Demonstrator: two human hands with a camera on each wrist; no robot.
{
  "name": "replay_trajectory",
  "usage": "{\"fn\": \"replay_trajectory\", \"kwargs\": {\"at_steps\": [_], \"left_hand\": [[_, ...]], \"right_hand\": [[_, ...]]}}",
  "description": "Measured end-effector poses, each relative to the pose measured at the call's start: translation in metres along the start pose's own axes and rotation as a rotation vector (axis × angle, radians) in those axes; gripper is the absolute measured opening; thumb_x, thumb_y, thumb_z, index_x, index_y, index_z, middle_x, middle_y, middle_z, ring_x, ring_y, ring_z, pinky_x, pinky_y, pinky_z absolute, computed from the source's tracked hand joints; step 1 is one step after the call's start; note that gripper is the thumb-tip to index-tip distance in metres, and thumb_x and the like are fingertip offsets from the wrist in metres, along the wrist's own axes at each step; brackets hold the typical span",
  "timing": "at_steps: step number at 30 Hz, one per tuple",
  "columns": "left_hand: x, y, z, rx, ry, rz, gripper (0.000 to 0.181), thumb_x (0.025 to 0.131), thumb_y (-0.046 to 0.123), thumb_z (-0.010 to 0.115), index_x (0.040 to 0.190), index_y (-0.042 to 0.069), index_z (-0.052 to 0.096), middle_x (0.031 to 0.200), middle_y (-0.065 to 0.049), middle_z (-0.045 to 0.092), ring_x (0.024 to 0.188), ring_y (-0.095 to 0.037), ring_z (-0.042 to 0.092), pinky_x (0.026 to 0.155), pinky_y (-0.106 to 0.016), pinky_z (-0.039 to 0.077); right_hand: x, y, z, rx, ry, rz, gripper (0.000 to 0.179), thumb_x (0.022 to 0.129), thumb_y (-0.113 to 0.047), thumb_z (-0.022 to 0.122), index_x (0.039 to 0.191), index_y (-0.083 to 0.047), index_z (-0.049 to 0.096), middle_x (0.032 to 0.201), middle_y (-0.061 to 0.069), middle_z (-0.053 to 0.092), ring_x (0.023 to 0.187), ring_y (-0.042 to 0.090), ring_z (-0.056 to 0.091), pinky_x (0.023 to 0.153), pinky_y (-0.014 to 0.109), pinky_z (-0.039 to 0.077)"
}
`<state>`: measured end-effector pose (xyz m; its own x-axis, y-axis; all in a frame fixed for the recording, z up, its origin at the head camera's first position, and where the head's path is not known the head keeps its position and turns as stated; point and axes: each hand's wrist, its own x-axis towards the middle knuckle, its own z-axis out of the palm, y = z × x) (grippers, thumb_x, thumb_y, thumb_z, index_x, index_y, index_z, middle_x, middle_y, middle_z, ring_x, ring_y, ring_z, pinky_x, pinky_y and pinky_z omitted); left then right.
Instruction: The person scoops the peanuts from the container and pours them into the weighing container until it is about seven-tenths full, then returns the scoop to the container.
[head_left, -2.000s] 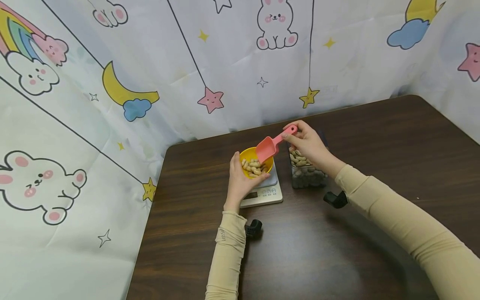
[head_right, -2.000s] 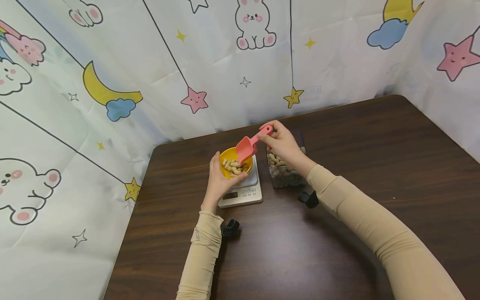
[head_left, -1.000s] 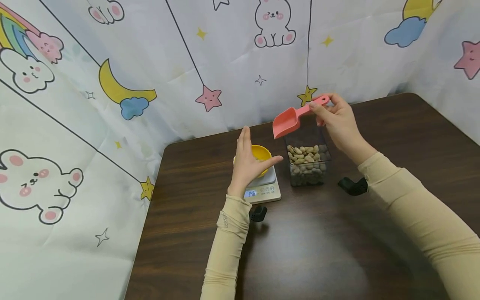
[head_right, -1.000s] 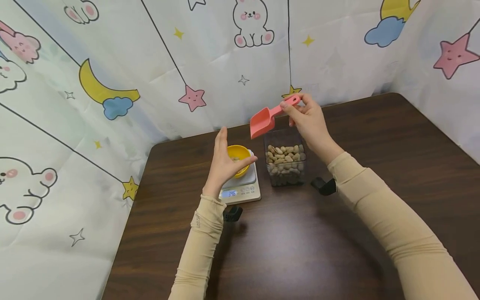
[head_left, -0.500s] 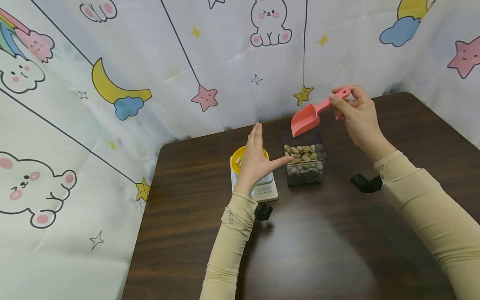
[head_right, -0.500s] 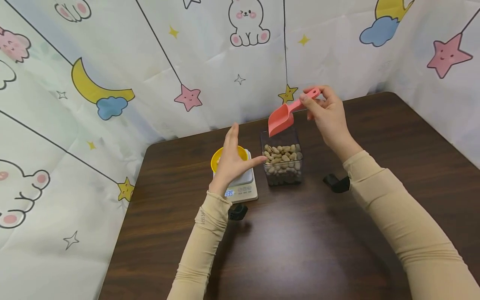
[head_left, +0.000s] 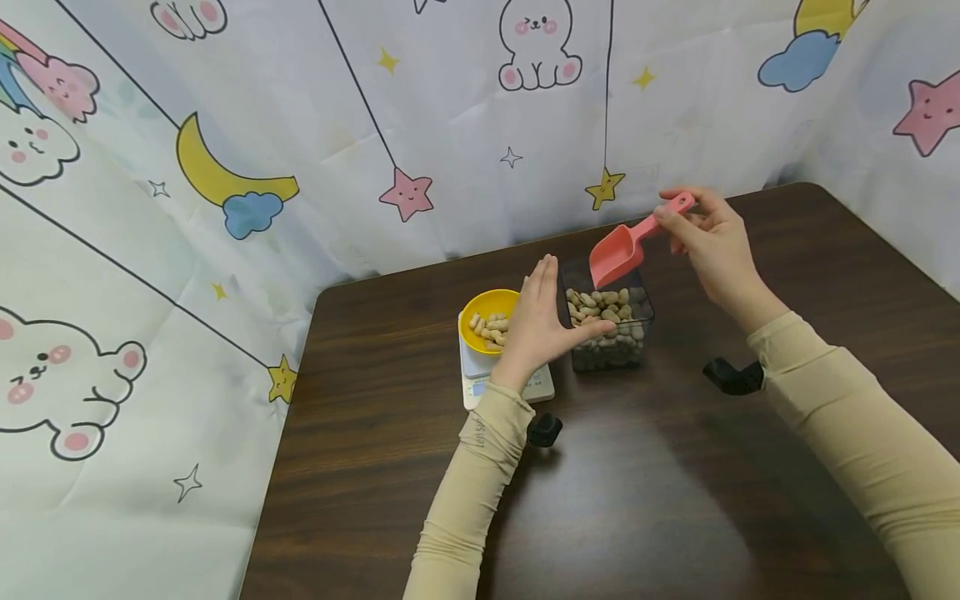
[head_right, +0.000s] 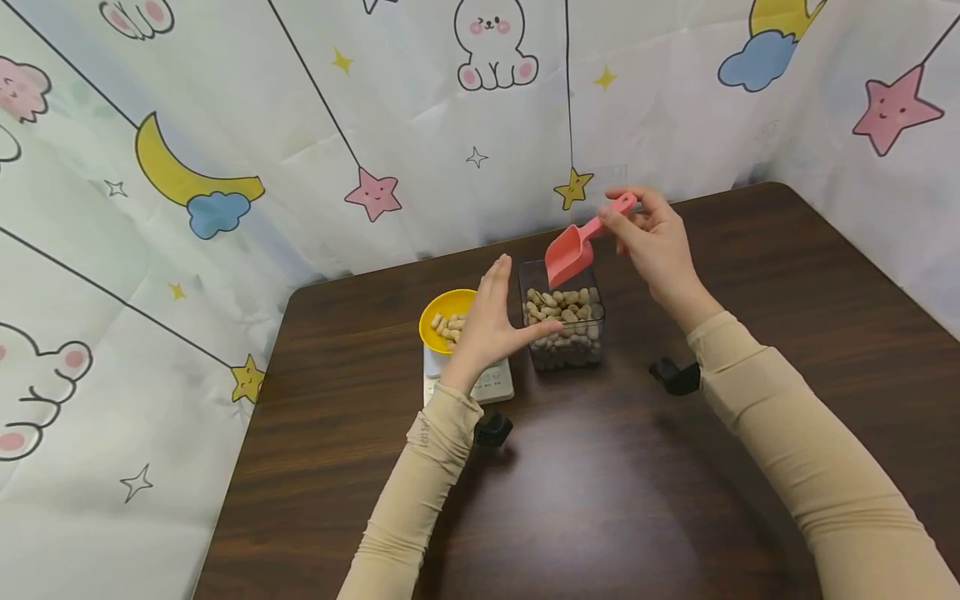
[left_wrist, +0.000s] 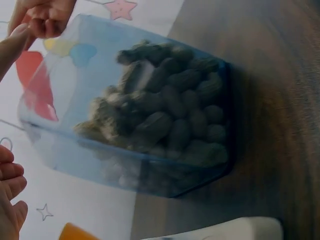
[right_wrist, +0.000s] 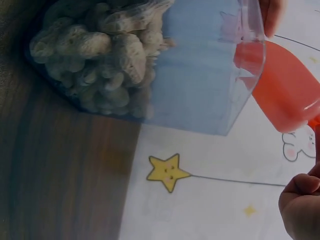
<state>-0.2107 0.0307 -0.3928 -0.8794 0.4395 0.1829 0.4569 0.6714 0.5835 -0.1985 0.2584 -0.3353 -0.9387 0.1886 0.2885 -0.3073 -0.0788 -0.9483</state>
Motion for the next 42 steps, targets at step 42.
{"fn": "replay_trajectory", "kwargs": {"at_steps": [42], "left_hand": [[0.002,0.0,0.02,0.131,-0.006,-0.026,0.106,0.072,0.074,0.056,0.149,0.009,0.021,0.155,-0.005,0.025,0.144,-0.019,0.024,0.12,-0.037,0.014]], "right_hand": [[-0.006,0.02,0.004,-0.823,-0.351,0.133,0.039,0.09,-0.046,0.054,0.12,-0.023,0.05,0.104,0.014,0.065,0.078,0.021,0.061,0.057,0.031,0.044]]}}
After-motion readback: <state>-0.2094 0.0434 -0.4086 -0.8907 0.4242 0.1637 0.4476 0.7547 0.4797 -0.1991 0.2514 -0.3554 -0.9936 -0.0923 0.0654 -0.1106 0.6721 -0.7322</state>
